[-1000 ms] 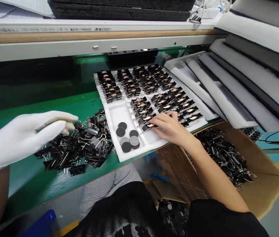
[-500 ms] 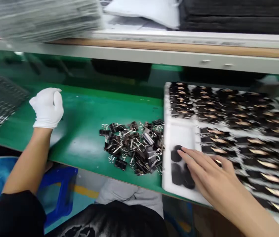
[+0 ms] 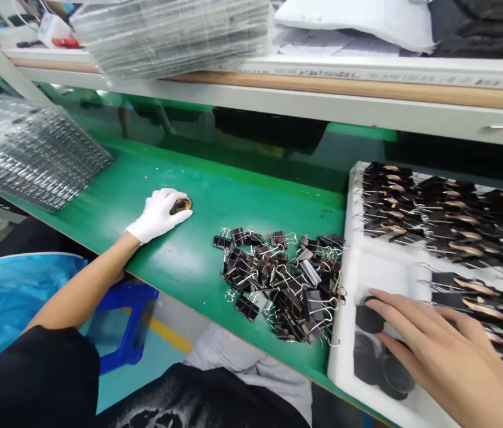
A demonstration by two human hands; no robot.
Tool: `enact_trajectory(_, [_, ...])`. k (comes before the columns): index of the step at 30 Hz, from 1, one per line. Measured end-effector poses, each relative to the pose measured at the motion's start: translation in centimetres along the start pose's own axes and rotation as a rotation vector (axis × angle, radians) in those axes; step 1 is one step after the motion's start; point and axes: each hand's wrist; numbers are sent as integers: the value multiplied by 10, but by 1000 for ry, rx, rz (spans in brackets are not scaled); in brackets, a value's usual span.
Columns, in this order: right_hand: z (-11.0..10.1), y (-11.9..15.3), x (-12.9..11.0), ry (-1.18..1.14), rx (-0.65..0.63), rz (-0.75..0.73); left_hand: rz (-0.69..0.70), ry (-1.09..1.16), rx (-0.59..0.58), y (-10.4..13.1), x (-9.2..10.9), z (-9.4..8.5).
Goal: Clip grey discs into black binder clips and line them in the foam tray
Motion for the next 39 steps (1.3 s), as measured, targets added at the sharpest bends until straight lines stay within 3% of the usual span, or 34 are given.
enact_trajectory(3, [-12, -6, -5, 101, 0, -209, 85, 22, -17, -7, 31, 9])
enact_trajectory(7, [-31, -11, -9, 186, 34, -247, 180, -36, 77, -20, 64, 20])
enact_trajectory(10, [-46, -15, -14, 147, 65, -203, 240, -86, 159, -29, 82, 18])
enact_trajectory(14, [-64, -37, -31, 45, 205, -33, 339, -18, 263, -33, 116, -7])
enact_trajectory(19, [-65, -92, -54, -149, 409, 29, 567, 88, 394, -17, 186, -52])
enact_trajectory(21, [-61, -108, -58, -227, 460, 48, 708, 56, 413, -10, 212, -62])
enact_trajectory(24, [-57, -121, -61, -428, 463, 114, 938, 5, 446, -7, 239, -62])
enact_trajectory(30, [-50, -122, -57, -769, 337, 240, 1031, 51, 416, -9, 254, -43])
enact_trajectory(35, [-34, -124, -64, -1103, 364, 399, 1074, 57, 285, -1, 262, -39])
enact_trajectory(39, [-27, -124, -71, -1149, 383, 431, 1038, 142, 177, 5, 267, -41])
Point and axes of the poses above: each hand's wrist, its own y-axis away from the middle knuckle, its own z-axis out of the palm, x = y × z, and after that the axes turned 8 degrees about -z, right-handed
